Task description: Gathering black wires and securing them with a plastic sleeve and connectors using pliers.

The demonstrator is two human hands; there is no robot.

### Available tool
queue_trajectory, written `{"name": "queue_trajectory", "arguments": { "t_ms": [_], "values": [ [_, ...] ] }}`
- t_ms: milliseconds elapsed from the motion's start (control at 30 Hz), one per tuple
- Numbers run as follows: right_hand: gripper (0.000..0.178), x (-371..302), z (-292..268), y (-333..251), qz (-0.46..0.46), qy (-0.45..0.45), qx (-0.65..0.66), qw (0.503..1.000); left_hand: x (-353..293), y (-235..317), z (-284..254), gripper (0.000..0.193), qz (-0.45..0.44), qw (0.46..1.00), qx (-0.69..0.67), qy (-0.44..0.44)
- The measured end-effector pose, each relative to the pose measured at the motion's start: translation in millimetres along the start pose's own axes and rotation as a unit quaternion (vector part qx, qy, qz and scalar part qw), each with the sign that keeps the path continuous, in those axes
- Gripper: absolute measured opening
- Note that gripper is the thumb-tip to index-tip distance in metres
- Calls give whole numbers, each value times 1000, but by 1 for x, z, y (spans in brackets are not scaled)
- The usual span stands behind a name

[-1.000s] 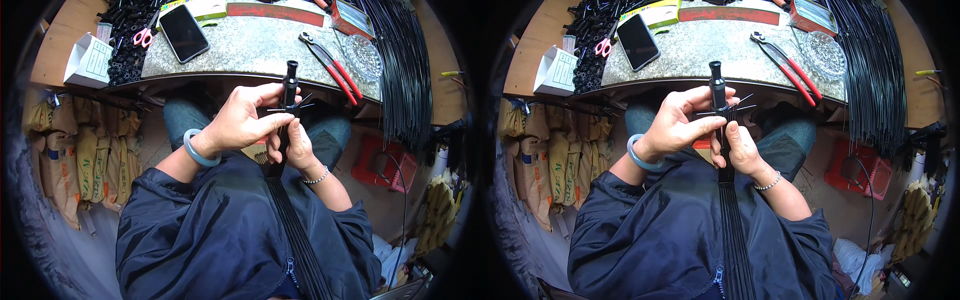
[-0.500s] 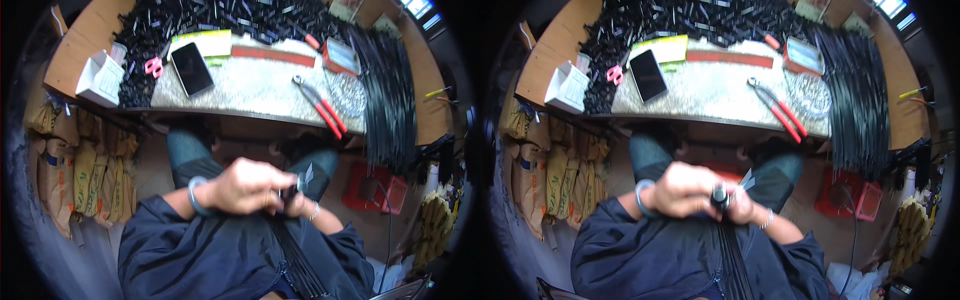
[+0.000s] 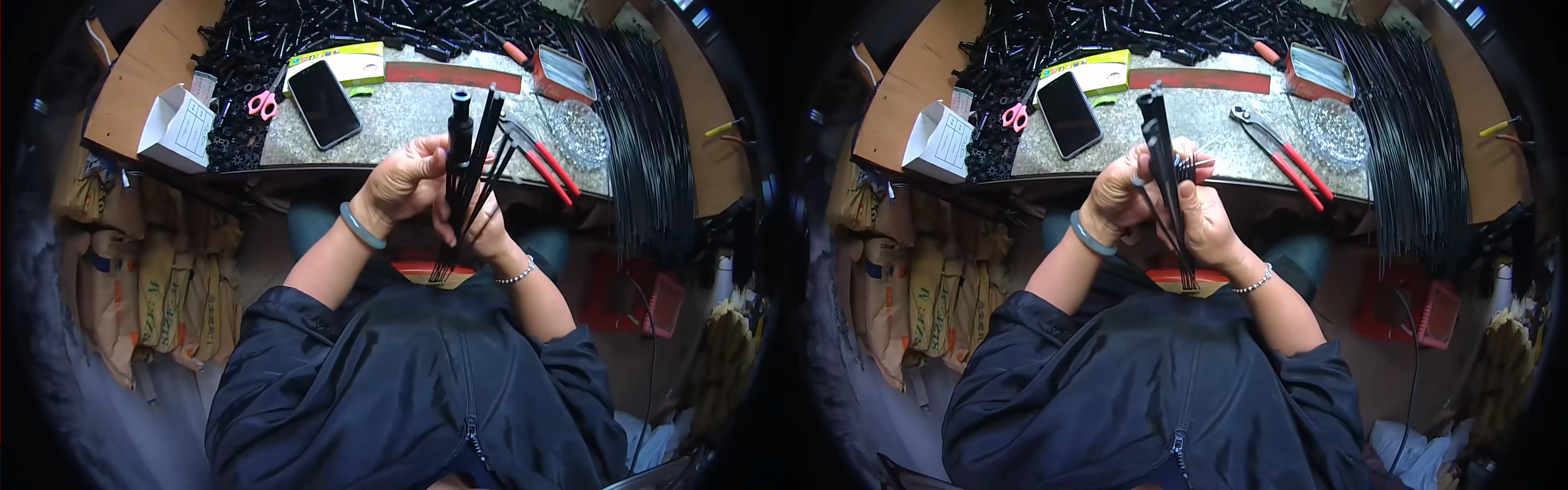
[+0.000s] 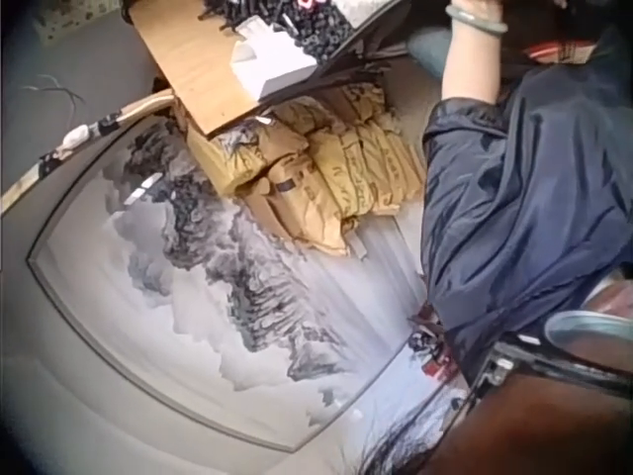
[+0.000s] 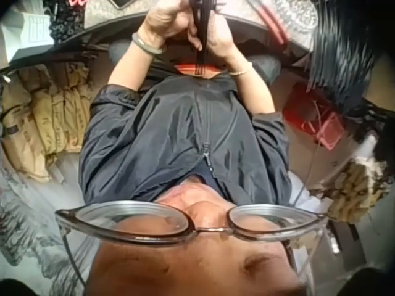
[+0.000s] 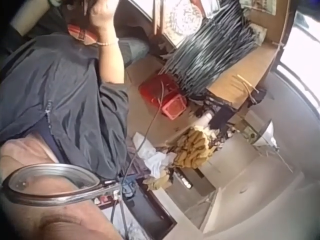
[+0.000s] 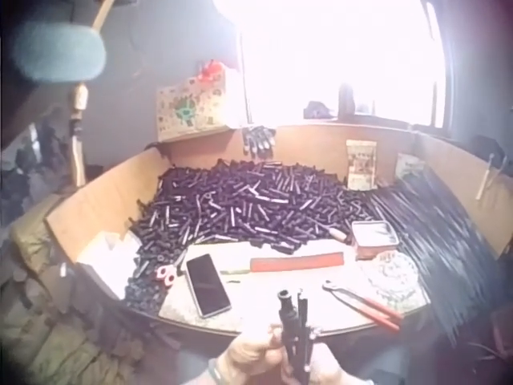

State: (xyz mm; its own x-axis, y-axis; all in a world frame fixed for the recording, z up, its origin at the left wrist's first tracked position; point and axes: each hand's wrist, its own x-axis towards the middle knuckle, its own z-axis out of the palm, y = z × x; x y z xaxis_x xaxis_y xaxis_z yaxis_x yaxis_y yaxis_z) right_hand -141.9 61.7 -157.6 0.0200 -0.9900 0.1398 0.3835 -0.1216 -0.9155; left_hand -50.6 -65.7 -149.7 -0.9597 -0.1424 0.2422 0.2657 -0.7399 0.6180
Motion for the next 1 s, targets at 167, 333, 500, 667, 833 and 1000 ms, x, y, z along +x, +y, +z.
{"name": "queue_trajectory", "arguments": {
  "t_ms": [167,333,500,667,833,1000],
  "values": [
    [55,2,30,-1,-104,246,-131,955,-20,-5,54,65,91,948,170,253],
    [50,-2,31,22,-201,317,-257,890,-35,-30,68,77,178,868,415,209],
    [33,-4,35,28,-199,323,-252,890,-18,-25,68,27,239,780,483,318],
    [19,-8,41,20,-264,300,15,917,-20,-21,47,24,217,877,320,286],
    [17,-15,31,26,-232,288,-3,929,-20,-23,45,26,201,896,279,281],
    [21,-10,39,15,-226,293,42,928,-22,-27,42,28,228,876,306,294]
  ]
}}
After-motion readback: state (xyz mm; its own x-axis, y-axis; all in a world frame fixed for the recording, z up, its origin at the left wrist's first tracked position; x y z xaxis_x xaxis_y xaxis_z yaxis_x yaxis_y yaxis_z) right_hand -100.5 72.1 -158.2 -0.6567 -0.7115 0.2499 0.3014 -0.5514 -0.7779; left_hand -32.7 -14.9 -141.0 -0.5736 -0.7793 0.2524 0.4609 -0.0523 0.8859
